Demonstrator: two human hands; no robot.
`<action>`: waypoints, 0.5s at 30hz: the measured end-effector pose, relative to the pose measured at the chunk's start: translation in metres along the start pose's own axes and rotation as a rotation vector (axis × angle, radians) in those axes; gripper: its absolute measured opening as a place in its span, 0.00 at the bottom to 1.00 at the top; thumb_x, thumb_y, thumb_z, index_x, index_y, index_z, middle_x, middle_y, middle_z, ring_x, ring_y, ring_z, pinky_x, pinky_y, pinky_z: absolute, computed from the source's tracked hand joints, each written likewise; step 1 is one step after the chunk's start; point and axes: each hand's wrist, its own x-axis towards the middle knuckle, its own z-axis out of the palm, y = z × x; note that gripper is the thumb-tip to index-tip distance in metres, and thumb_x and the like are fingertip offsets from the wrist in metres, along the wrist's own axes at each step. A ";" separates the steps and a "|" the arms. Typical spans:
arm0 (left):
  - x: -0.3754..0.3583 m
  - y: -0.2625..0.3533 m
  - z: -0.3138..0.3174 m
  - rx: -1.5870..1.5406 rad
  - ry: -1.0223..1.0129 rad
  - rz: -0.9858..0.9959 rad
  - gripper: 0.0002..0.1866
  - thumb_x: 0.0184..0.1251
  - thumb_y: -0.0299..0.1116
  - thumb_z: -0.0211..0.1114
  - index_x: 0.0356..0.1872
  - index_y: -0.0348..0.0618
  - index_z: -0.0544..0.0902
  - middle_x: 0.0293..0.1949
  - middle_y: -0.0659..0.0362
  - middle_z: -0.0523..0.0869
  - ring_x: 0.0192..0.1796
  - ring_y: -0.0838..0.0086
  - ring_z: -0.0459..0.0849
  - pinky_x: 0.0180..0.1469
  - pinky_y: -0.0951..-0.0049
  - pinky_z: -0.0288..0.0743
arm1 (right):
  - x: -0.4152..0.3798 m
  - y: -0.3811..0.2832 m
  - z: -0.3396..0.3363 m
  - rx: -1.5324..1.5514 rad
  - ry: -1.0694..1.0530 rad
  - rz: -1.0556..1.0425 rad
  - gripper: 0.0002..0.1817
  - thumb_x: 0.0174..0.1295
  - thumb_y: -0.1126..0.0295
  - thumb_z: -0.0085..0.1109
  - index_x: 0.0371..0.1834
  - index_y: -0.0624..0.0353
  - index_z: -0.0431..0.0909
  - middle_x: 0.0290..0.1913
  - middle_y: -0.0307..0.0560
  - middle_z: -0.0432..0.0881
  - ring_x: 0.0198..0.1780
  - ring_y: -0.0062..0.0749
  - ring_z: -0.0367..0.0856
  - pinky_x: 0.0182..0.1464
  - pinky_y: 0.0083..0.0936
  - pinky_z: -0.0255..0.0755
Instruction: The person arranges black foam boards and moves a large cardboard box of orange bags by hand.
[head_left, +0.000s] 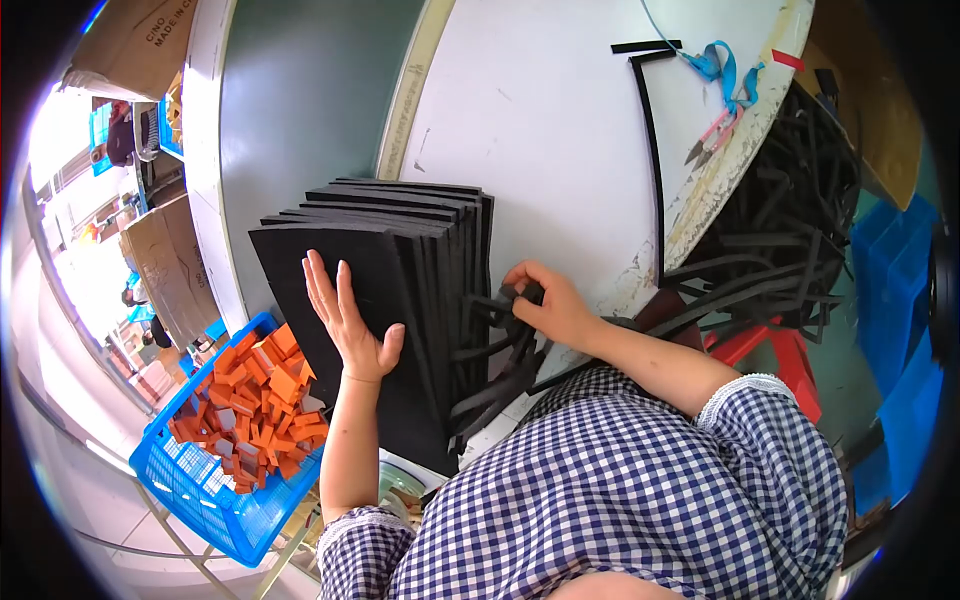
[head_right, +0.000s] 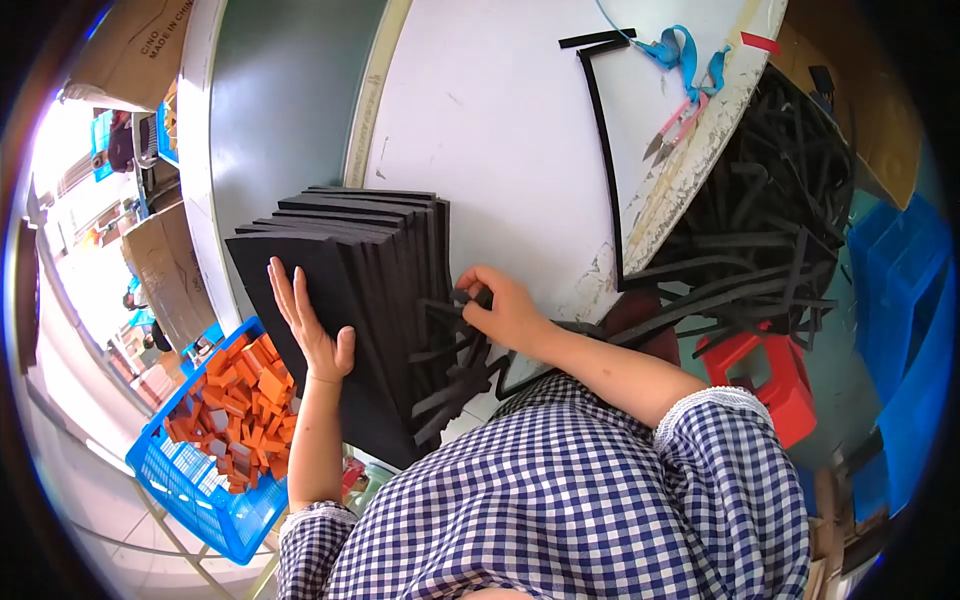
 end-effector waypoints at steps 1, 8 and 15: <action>0.001 0.001 0.000 0.003 0.002 -0.002 0.48 0.66 0.70 0.49 0.76 0.43 0.60 0.78 0.38 0.51 0.80 0.40 0.49 0.76 0.42 0.43 | 0.005 0.005 -0.001 -0.078 0.017 -0.073 0.09 0.58 0.74 0.58 0.42 0.62 0.78 0.38 0.42 0.78 0.38 0.29 0.76 0.43 0.26 0.71; 0.010 -0.005 -0.016 0.017 -0.032 -0.128 0.42 0.66 0.47 0.62 0.76 0.37 0.58 0.79 0.40 0.51 0.81 0.43 0.47 0.77 0.45 0.42 | 0.094 0.009 0.052 -0.145 0.307 -0.421 0.04 0.56 0.74 0.57 0.32 0.62 0.77 0.36 0.53 0.80 0.42 0.51 0.79 0.43 0.40 0.74; -0.038 0.003 -0.010 0.037 -0.051 -0.179 0.41 0.66 0.45 0.59 0.77 0.37 0.57 0.80 0.40 0.49 0.82 0.45 0.44 0.79 0.48 0.36 | 0.153 -0.027 0.055 0.016 0.138 -0.261 0.07 0.59 0.73 0.53 0.34 0.65 0.78 0.25 0.57 0.82 0.27 0.54 0.80 0.35 0.43 0.74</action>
